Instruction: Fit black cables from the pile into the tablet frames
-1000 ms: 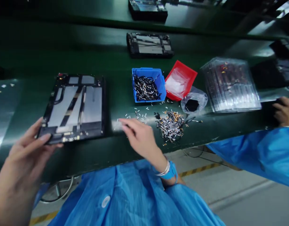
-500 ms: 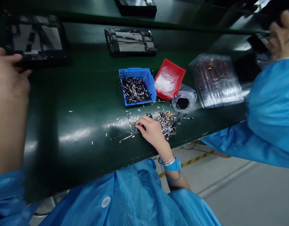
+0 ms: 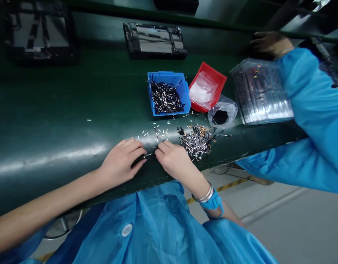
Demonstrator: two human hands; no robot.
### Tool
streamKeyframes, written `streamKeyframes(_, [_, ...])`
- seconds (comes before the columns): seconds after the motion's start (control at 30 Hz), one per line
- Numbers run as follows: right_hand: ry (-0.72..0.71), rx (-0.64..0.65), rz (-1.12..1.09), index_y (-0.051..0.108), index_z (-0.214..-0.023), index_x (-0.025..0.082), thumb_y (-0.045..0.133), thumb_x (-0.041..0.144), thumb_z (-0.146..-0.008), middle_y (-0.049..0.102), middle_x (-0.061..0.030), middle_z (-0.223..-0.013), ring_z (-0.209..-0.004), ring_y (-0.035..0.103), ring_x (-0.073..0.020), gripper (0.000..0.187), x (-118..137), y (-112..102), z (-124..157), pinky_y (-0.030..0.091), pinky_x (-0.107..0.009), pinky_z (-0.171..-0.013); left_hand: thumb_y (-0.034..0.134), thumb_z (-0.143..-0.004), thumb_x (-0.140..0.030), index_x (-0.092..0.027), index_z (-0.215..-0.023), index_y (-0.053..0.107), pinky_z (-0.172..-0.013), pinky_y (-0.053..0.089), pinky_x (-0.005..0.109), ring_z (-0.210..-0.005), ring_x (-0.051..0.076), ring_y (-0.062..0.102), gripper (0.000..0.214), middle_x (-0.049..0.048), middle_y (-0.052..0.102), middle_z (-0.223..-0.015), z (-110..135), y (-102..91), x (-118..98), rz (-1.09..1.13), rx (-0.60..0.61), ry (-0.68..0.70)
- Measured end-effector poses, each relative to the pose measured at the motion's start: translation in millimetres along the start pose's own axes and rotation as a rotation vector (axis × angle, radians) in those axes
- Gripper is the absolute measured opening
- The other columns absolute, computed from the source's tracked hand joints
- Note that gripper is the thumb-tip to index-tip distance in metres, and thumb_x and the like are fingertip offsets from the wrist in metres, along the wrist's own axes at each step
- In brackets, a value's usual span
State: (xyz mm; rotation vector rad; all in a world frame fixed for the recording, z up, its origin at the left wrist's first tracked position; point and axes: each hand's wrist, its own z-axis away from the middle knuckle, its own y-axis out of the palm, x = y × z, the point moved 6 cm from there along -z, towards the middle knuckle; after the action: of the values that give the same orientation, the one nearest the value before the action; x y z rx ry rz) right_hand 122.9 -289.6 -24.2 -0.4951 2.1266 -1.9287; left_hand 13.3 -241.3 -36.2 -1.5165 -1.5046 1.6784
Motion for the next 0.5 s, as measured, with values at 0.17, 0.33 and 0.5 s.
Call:
streamKeyframes(0.17, [-0.039,0.04,0.117,0.061,-0.068,0.014,0.048,0.009,-0.087,0.059,-0.0044,-0.064,-0.062,0.051,-0.0154,0.024,3,9,-9,0.03,-0.028,-0.053,0.053,-0.085,-0.015,-0.014,-0.091,0.061,-0.076,0.046,0.035,-0.089,0.023,0.056,0.01,0.0088,0.061,-0.093,-7,-0.6,8,0.134,0.018,-0.152])
streamKeyframes(0.33, [-0.041,-0.047,0.101,0.06,-0.068,0.015,0.046,0.013,-0.09,0.059,-0.003,-0.064,-0.062,0.05,-0.0142,0.026,-2,-7,-7,0.034,-0.027,-0.056,0.057,-0.083,-0.016,-0.015,-0.094,0.061,-0.069,0.046,0.029,-0.076,0.017,0.057,0.012,0.0063,0.062,-0.092,-17,-6.0,13,0.368,0.038,-0.25])
streamKeyframes(0.5, [-0.118,-0.134,0.149,0.059,-0.065,0.016,0.049,0.013,-0.09,0.057,-0.0019,-0.063,-0.061,0.051,-0.0147,0.027,7,-36,-13,0.036,-0.028,-0.054,0.054,-0.083,-0.011,-0.016,-0.074,0.062,-0.056,0.038,0.024,-0.052,0.011,0.052,0.014,-0.0015,0.06,-0.06,-23,0.7,7,0.537,0.179,-0.273])
